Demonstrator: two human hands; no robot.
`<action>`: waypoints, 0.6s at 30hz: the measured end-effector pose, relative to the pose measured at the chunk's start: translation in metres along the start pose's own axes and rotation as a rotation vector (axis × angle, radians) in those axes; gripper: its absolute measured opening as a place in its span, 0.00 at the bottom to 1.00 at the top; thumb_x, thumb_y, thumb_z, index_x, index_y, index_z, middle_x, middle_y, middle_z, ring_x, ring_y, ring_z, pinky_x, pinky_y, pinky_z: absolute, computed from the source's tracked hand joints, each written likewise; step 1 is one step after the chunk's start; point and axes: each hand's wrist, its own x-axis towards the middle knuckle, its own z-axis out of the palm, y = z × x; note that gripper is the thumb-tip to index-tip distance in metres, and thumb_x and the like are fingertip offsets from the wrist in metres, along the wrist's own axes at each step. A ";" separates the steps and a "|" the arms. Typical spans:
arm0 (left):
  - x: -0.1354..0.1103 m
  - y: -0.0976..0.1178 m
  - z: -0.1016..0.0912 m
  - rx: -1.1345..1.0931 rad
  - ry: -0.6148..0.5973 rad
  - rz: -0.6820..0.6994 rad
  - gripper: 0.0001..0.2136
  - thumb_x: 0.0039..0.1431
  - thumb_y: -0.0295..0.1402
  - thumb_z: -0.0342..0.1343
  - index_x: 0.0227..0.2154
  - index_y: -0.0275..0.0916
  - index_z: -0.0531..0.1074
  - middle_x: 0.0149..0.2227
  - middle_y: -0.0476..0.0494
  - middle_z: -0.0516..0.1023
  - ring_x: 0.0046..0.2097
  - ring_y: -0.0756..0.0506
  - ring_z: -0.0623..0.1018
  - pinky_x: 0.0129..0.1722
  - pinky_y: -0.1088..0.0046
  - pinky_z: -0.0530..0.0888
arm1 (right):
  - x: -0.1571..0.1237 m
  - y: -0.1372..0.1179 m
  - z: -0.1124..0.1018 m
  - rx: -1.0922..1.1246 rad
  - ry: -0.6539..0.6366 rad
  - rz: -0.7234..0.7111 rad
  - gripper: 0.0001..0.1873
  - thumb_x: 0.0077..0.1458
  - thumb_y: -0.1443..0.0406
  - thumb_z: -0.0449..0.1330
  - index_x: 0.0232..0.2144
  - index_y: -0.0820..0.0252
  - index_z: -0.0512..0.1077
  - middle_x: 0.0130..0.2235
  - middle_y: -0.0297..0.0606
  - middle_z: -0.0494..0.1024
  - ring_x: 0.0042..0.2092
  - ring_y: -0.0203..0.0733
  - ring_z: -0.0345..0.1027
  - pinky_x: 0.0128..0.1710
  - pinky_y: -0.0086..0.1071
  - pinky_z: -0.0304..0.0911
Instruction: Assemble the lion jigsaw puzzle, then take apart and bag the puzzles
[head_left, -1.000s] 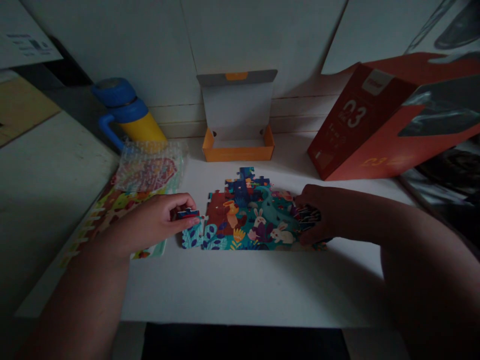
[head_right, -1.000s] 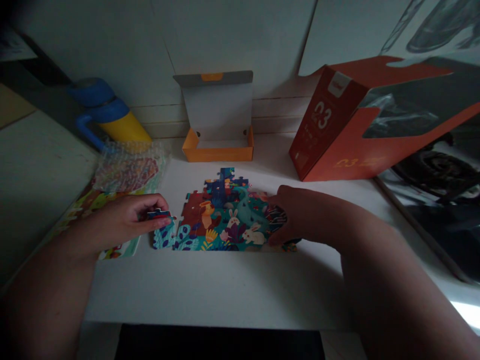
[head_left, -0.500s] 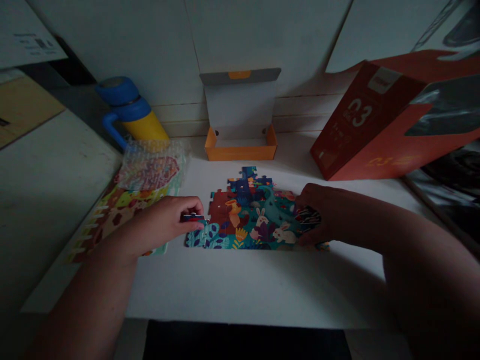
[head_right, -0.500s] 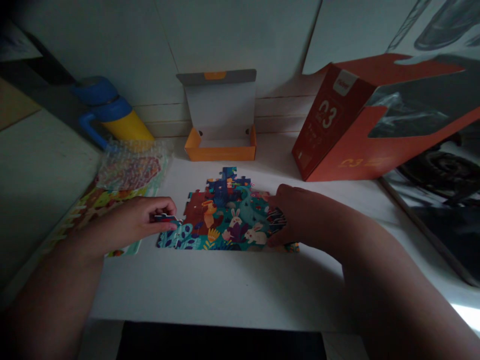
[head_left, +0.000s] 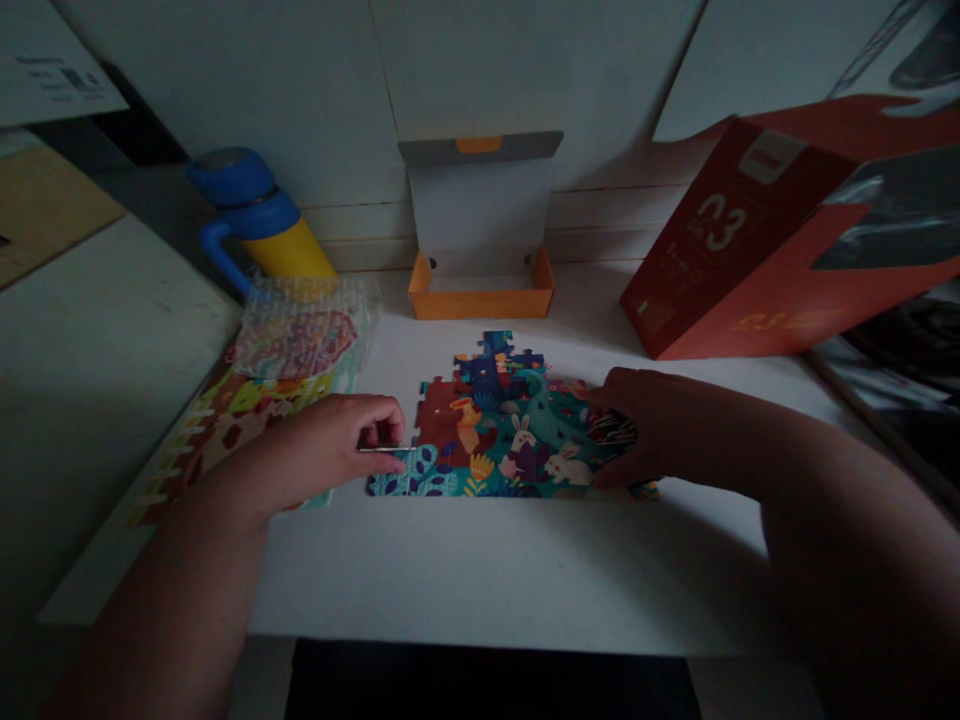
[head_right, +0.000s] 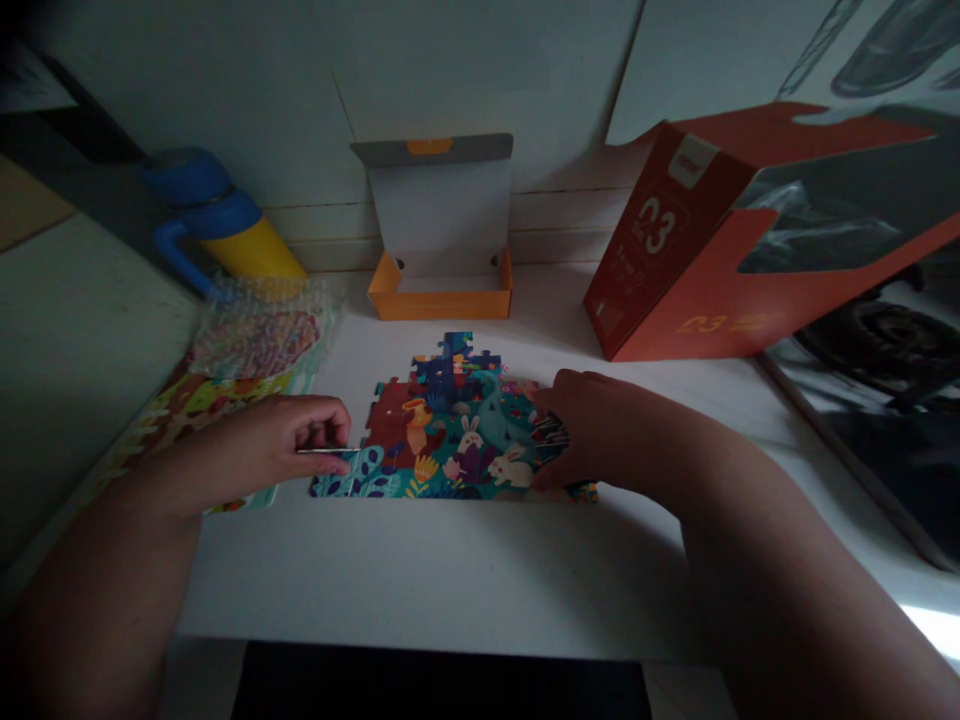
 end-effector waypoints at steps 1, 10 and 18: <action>0.000 0.000 0.000 -0.008 -0.003 -0.004 0.11 0.56 0.42 0.67 0.36 0.43 0.74 0.30 0.52 0.77 0.31 0.48 0.74 0.31 0.73 0.67 | 0.000 -0.001 -0.001 -0.001 -0.003 0.009 0.40 0.42 0.42 0.73 0.53 0.57 0.78 0.45 0.47 0.80 0.41 0.54 0.75 0.38 0.40 0.67; 0.001 -0.001 0.001 -0.018 -0.001 -0.011 0.11 0.56 0.42 0.66 0.38 0.44 0.76 0.31 0.52 0.77 0.32 0.48 0.73 0.31 0.73 0.67 | 0.002 -0.001 0.001 -0.039 0.011 -0.054 0.39 0.45 0.39 0.70 0.52 0.55 0.78 0.50 0.49 0.79 0.50 0.60 0.74 0.49 0.44 0.67; 0.001 -0.001 0.001 0.013 0.002 0.005 0.10 0.58 0.42 0.66 0.39 0.44 0.78 0.32 0.52 0.78 0.33 0.47 0.74 0.33 0.72 0.69 | -0.001 -0.009 -0.007 0.048 -0.059 -0.023 0.35 0.46 0.46 0.73 0.53 0.56 0.80 0.48 0.52 0.83 0.46 0.61 0.77 0.44 0.45 0.69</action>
